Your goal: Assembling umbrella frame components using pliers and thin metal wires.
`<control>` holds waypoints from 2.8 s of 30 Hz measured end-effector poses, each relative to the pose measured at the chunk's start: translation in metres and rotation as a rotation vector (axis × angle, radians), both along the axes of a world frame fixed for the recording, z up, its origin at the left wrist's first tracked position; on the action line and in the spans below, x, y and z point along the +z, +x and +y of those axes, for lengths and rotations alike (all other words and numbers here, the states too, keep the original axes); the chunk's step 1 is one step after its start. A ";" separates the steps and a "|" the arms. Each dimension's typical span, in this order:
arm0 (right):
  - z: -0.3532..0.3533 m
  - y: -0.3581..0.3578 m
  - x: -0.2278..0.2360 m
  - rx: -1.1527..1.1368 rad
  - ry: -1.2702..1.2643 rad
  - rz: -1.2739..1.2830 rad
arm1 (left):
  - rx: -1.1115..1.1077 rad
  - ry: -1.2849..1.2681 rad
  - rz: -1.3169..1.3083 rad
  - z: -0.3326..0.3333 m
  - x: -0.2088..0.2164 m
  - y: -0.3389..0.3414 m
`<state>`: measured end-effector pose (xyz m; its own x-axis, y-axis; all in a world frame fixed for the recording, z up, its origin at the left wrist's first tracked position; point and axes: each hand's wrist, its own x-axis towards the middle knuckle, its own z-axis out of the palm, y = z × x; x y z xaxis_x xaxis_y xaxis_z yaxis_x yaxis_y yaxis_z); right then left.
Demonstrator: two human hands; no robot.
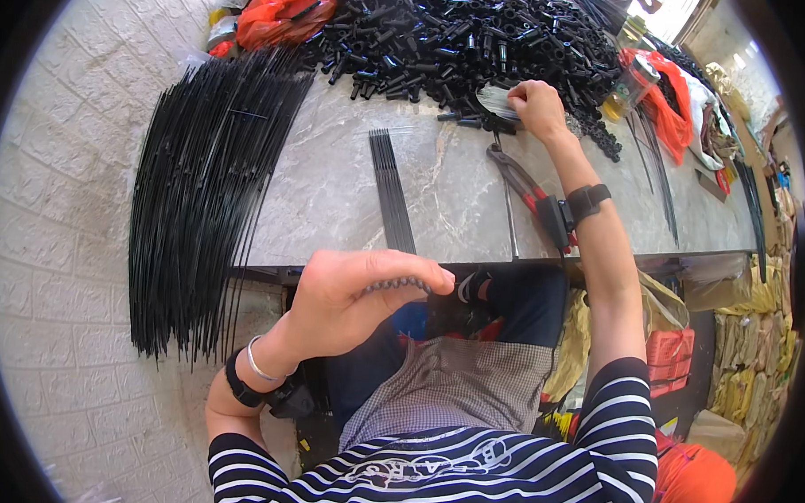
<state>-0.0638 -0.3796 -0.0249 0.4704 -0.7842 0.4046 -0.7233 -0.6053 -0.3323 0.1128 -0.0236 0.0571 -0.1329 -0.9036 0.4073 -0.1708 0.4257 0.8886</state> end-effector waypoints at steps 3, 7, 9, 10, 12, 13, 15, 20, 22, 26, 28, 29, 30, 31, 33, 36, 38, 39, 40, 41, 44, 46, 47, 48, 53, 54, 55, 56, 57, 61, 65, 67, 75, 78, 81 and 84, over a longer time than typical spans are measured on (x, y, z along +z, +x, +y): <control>0.009 -0.003 0.011 0.052 -0.013 -0.095 | 0.033 -0.002 0.024 0.001 -0.002 -0.003; 0.058 -0.007 0.057 0.287 0.230 -0.494 | 0.090 0.060 0.012 0.002 0.001 -0.007; 0.117 -0.013 0.093 0.419 0.277 -0.574 | 0.054 0.081 -0.037 0.003 0.009 -0.006; 0.148 -0.021 0.108 0.422 0.240 -0.524 | 0.060 0.067 0.006 0.001 0.006 -0.009; 0.206 -0.027 0.126 0.500 0.086 -0.457 | 0.075 0.047 0.004 0.000 0.005 -0.010; 0.230 -0.027 0.132 0.566 -0.039 -0.437 | 0.074 0.014 0.004 0.001 0.004 -0.009; 0.265 -0.031 0.137 0.555 -0.091 -0.404 | 0.083 0.004 0.030 0.003 0.001 -0.010; 0.293 -0.035 0.137 0.505 -0.189 -0.349 | 0.056 -0.003 0.113 0.001 -0.004 -0.012; 0.295 -0.035 0.139 0.511 -0.206 -0.331 | 0.051 -0.013 0.109 0.002 -0.004 -0.013; 0.298 -0.034 0.142 0.504 -0.214 -0.313 | 0.047 -0.014 0.135 0.003 -0.006 -0.014; 0.298 -0.034 0.143 0.510 -0.226 -0.300 | 0.041 -0.018 0.136 0.003 -0.006 -0.014; 0.299 -0.034 0.143 0.514 -0.238 -0.285 | 0.039 -0.017 0.131 0.004 -0.005 -0.014; 0.299 -0.034 0.143 0.513 -0.237 -0.285 | 0.037 -0.017 0.127 0.004 -0.005 -0.014; 0.299 -0.034 0.142 0.515 -0.231 -0.296 | 0.036 -0.016 0.127 0.004 -0.005 -0.014; 0.298 -0.033 0.142 0.519 -0.222 -0.307 | 0.036 -0.022 0.135 0.004 -0.005 -0.014; 0.297 -0.033 0.143 0.531 -0.222 -0.295 | 0.039 -0.027 0.135 0.003 -0.005 -0.014; 0.296 -0.033 0.143 0.537 -0.216 -0.296 | 0.041 -0.024 0.137 0.003 -0.006 -0.013; 0.297 -0.032 0.144 0.537 -0.216 -0.297 | 0.044 -0.023 0.138 0.003 -0.006 -0.013; 0.297 -0.032 0.145 0.536 -0.223 -0.296 | 0.043 -0.022 0.138 0.004 -0.006 -0.013; 0.298 -0.032 0.145 0.537 -0.231 -0.295 | 0.046 -0.023 0.137 0.004 -0.005 -0.013; 0.301 -0.030 0.146 0.520 -0.271 -0.306 | 0.050 -0.022 0.128 0.005 -0.004 -0.014; 0.301 -0.029 0.145 0.523 -0.287 -0.300 | 0.050 -0.019 0.119 0.006 -0.005 -0.014; 0.301 -0.029 0.145 0.526 -0.304 -0.294 | 0.055 -0.018 0.107 0.006 -0.005 -0.013; 0.302 -0.029 0.145 0.526 -0.304 -0.294 | 0.060 -0.017 0.095 0.006 -0.004 -0.013; 0.308 -0.027 0.142 0.482 -0.180 -0.339 | 0.059 -0.021 0.098 0.008 -0.004 -0.014; 0.307 -0.026 0.142 0.482 -0.180 -0.339 | 0.067 -0.017 0.093 0.008 -0.004 -0.014; 0.305 -0.026 0.143 0.513 -0.193 -0.333 | 0.067 -0.017 0.093 0.008 -0.004 -0.014; 0.303 -0.026 0.144 0.543 -0.207 -0.325 | 0.050 -0.014 0.101 0.008 -0.004 -0.014; 0.300 -0.027 0.147 0.542 -0.208 -0.325 | 0.034 -0.010 0.109 0.007 -0.004 -0.014; 0.296 -0.028 0.150 0.593 -0.099 -0.316 | 0.029 -0.020 0.107 0.007 -0.002 -0.014; 0.294 -0.027 0.149 0.596 0.052 -0.361 | 0.028 -0.033 0.075 0.006 -0.003 -0.015; 0.290 -0.026 0.152 0.639 -0.102 -0.303 | 0.024 -0.035 0.083 0.006 -0.003 -0.015; 0.279 -0.021 0.156 0.737 -0.042 -0.309 | 0.035 -0.030 0.038 0.005 -0.004 -0.011; 0.280 -0.018 0.155 0.679 0.123 -0.328 | 0.023 -0.055 0.060 0.004 -0.008 -0.008; 0.276 -0.015 0.152 0.764 -0.180 -0.307 | 0.011 -0.050 0.026 0.003 -0.005 -0.006; 0.282 -0.015 0.155 0.740 -0.279 -0.266 | 0.017 -0.031 0.053 0.003 -0.008 -0.005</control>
<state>-0.0792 -0.0976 0.1305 0.6862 -0.1646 0.7085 -0.0251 -0.9788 -0.2032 0.1078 -0.0210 0.0487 -0.0952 -0.8923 0.4413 -0.1313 0.4507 0.8829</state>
